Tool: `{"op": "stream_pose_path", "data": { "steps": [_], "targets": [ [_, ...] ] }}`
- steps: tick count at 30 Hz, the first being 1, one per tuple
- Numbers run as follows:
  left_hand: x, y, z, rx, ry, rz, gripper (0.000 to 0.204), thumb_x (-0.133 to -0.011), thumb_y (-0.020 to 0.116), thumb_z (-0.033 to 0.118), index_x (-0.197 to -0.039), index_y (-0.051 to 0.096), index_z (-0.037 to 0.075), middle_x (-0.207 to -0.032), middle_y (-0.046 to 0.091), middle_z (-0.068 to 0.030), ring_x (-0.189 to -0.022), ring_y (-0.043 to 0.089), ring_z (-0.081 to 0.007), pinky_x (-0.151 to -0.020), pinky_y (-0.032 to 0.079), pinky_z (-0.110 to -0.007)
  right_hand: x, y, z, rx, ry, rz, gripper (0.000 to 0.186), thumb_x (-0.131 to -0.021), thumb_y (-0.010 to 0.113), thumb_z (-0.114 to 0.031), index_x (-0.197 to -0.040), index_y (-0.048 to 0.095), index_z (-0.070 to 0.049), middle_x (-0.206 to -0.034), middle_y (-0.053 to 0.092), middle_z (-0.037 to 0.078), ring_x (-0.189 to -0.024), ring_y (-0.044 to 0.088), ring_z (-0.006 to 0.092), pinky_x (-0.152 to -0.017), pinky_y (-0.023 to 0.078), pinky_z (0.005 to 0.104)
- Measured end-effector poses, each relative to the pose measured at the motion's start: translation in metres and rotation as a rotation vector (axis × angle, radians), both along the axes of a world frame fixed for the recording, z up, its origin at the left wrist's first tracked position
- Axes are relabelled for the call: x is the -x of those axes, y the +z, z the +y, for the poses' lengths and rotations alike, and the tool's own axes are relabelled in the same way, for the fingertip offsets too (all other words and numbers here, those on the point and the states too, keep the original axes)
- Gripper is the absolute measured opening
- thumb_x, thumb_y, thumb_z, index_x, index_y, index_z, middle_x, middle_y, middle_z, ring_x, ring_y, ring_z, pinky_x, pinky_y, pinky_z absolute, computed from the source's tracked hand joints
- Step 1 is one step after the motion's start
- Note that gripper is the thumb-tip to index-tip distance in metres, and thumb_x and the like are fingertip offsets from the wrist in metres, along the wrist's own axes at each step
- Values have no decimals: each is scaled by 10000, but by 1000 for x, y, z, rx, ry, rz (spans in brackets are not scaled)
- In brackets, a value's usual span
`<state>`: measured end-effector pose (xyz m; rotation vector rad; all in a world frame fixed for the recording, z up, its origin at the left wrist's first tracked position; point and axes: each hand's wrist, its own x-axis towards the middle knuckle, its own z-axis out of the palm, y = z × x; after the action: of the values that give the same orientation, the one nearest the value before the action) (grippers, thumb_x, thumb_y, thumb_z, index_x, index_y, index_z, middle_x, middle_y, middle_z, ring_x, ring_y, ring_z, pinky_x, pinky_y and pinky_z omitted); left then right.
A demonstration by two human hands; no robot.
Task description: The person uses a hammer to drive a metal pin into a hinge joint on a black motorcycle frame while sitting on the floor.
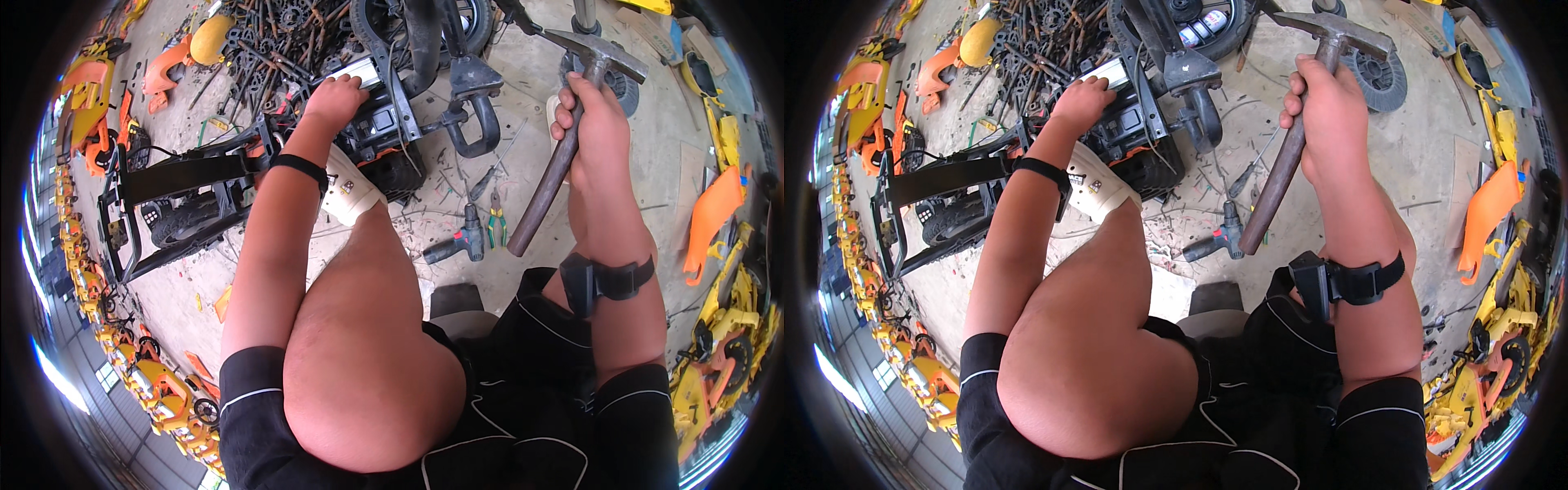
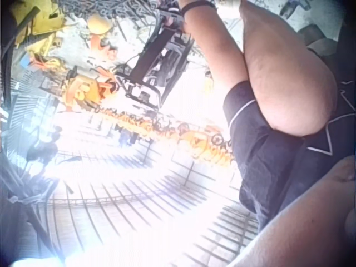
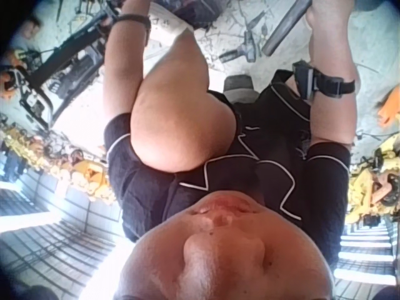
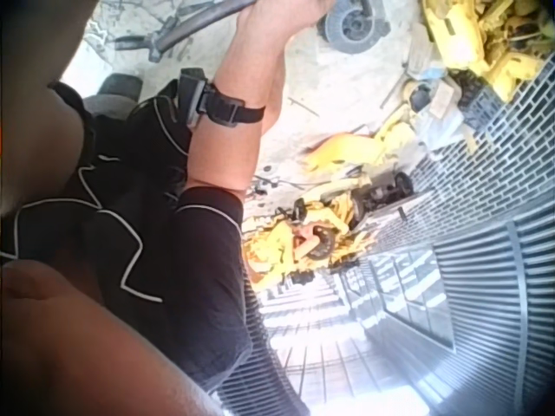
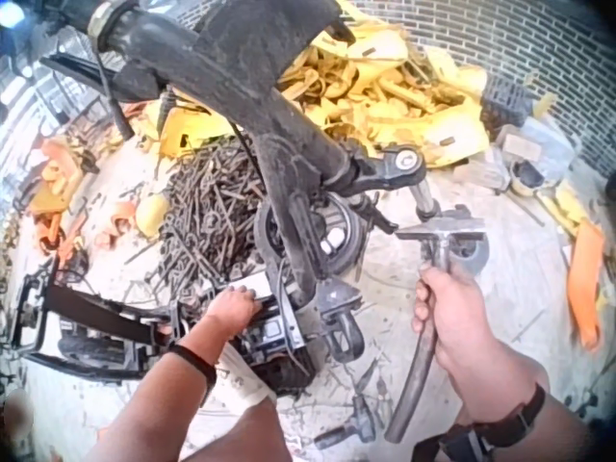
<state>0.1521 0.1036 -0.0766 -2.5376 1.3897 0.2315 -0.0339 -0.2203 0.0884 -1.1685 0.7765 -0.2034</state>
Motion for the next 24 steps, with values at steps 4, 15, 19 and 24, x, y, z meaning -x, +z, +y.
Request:
{"op": "stream_pose_path", "data": {
  "steps": [4, 15, 19, 24],
  "targets": [
    [-1, 11, 7, 368, 284, 267, 103, -799, 653, 102, -896, 673, 74, -912, 659, -110, -914, 656, -302, -795, 531, -419, -2, 6, 4, -51, 25, 18, 154, -976, 582, -183, -993, 509, -48, -785, 517, 20, -598, 479, 108, -525, 423, 298],
    [51, 198, -72, 842, 214, 616, 103, -868, 725, 42, -935, 647, 29, -860, 677, -3, -742, 595, -90, -697, 506, -262, 6, 18, -1, -81, 78, -18, 149, -979, 583, -179, -1029, 514, -57, -798, 520, 20, -596, 488, 103, -509, 431, 286],
    [66, 202, -98, 833, 116, 551, 113, -850, 734, 29, -913, 640, 31, -861, 626, -28, -757, 591, -120, -665, 481, -277, 9, 21, 0, -82, 76, 9, 153, -979, 584, -180, -1031, 512, -56, -801, 520, 21, -598, 488, 100, -502, 435, 281],
    [75, 205, -114, 819, 278, 563, 125, -859, 740, 50, -919, 632, 28, -728, 585, 2, -651, 514, -77, -601, 448, -250, 11, 22, -4, -87, 93, 24, 150, -970, 587, -174, -1027, 513, -56, -804, 520, 22, -599, 489, 95, -493, 437, 273]
  ]
}}
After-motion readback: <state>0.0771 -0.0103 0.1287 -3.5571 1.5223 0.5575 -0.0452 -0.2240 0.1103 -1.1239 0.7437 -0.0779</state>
